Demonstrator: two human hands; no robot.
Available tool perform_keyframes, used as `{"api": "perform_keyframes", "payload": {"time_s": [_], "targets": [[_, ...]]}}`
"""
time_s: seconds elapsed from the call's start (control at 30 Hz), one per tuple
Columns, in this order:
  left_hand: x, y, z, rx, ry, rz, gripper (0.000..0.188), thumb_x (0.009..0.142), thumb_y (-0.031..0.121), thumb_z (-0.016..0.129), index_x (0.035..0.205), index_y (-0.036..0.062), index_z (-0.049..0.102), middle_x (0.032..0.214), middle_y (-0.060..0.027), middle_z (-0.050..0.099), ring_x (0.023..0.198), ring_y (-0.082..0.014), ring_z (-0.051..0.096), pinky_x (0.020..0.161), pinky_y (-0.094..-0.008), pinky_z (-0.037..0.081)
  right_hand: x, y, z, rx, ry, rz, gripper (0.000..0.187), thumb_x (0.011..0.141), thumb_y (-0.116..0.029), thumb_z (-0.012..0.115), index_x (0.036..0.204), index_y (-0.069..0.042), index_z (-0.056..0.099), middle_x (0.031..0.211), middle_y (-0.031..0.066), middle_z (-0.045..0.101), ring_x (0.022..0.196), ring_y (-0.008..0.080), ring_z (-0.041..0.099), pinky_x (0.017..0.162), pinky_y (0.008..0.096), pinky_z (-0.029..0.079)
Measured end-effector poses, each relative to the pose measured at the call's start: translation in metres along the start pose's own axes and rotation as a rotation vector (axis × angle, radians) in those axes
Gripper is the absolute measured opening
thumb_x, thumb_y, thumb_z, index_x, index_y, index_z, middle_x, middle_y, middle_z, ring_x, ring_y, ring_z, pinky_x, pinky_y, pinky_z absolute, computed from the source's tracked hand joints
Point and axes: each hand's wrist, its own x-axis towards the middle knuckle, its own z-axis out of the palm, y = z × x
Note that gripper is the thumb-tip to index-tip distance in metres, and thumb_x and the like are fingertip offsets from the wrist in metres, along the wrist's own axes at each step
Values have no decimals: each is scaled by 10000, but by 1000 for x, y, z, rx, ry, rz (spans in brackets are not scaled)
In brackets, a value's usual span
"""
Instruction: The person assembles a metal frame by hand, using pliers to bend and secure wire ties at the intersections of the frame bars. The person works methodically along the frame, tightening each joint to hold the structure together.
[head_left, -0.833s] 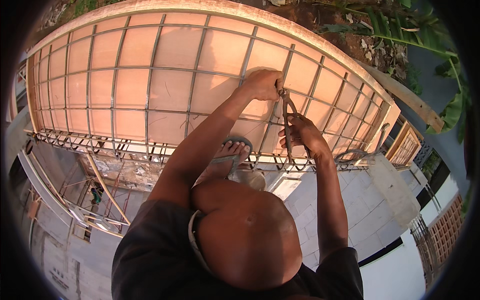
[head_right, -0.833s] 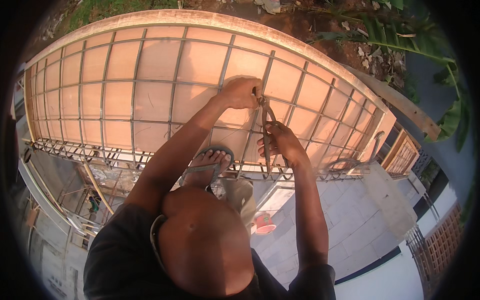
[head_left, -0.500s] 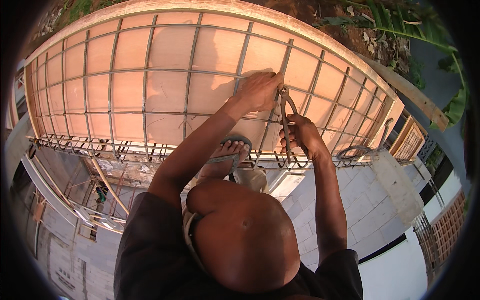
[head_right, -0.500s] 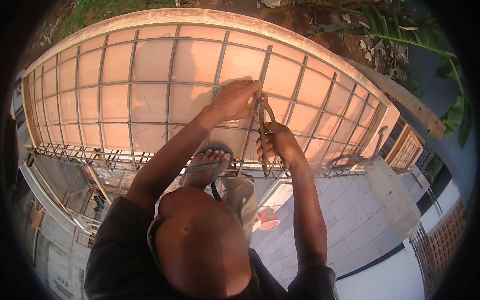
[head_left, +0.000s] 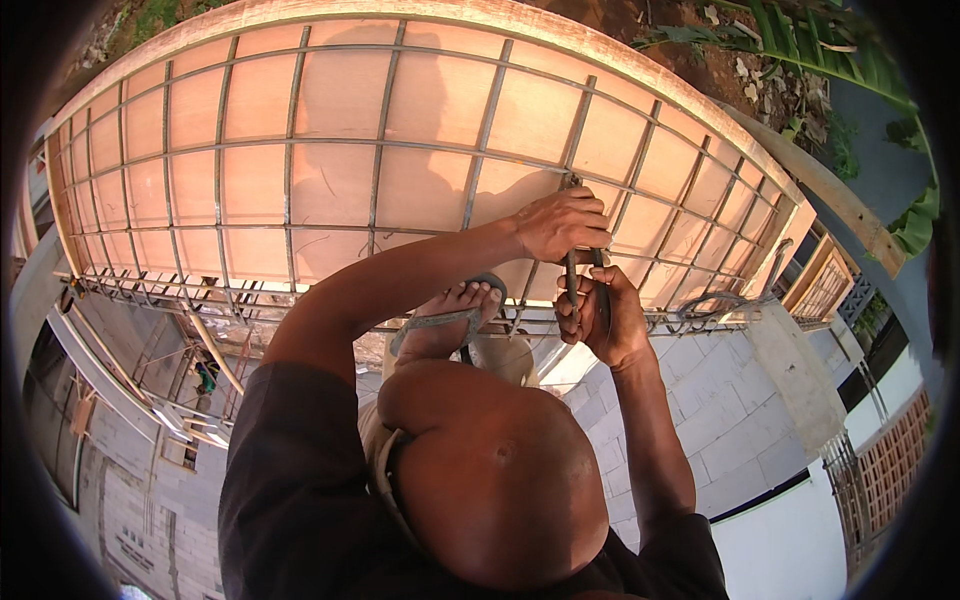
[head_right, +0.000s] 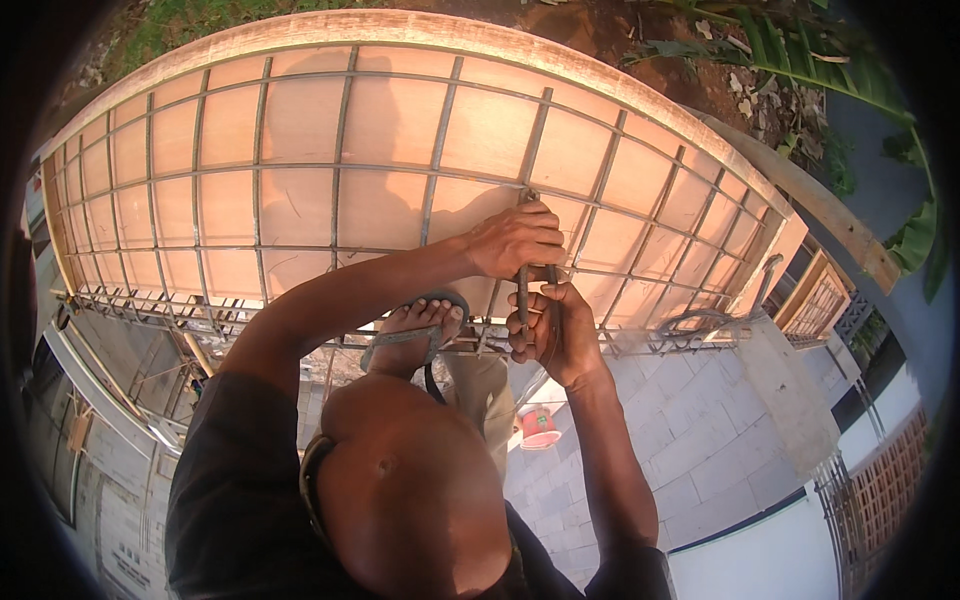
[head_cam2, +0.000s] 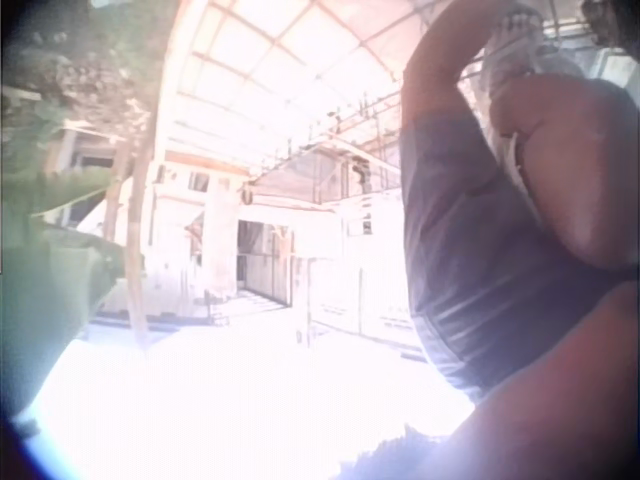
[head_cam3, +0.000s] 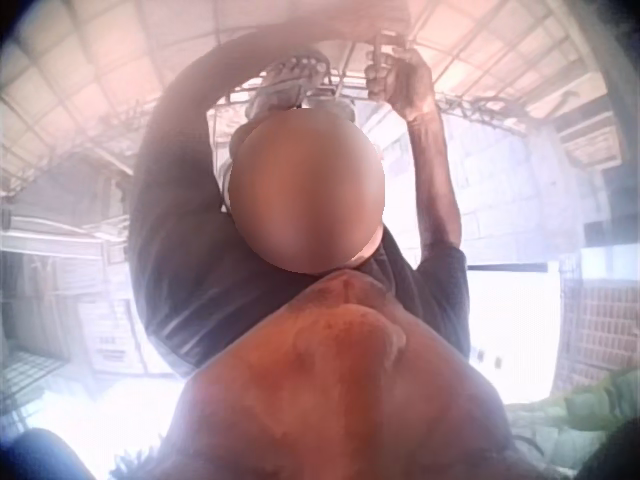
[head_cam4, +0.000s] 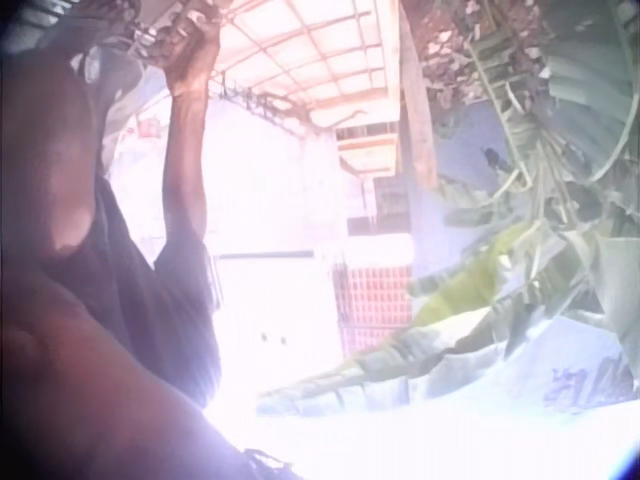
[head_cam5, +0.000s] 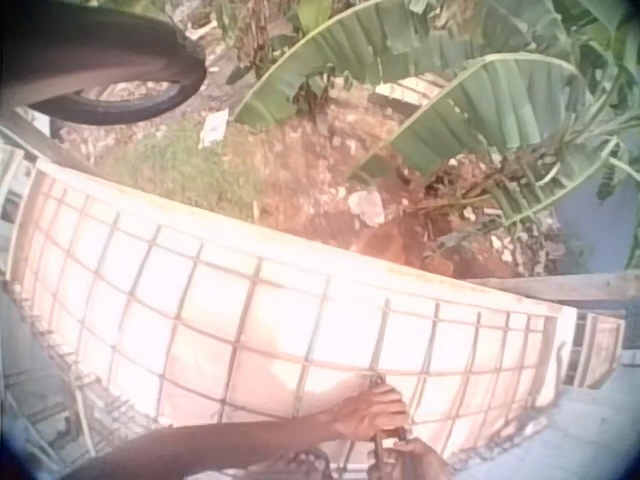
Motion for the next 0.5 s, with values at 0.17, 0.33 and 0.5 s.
{"api": "perform_keyframes", "payload": {"time_s": [0.17, 0.33, 0.5], "targets": [[8, -13, 12, 4, 59, 119, 262, 716, 347, 758, 816, 125, 661, 762, 1, 567, 824, -221, 601, 767, -385, 480, 11, -4, 2, -4, -45, 159, 430, 961, -551, 498, 843, -151, 599, 631, -26, 448, 476, 137, 345, 441, 311, 291], [9, -17, 8, -31, -29, 118, 325, 685, 393, 788, 734, 129, 605, 726, 4, 563, 788, -226, 594, 732, -390, 465, 14, 3, -1, 45, -95, 142, 410, 976, -530, 506, 778, -172, 523, 587, -67, 354, 429, 86, 283, 340, 257, 193], [14, 4, 3, 15, -112, -3, 307, 724, 403, 819, 767, 142, 665, 732, 1, 579, 809, -224, 618, 778, -398, 466, 7, 1, -19, 138, -192, 65, 375, 1006, -424, 528, 814, -106, 576, 580, -31, 412, 399, 110, 349, 290, 271, 293]]}}
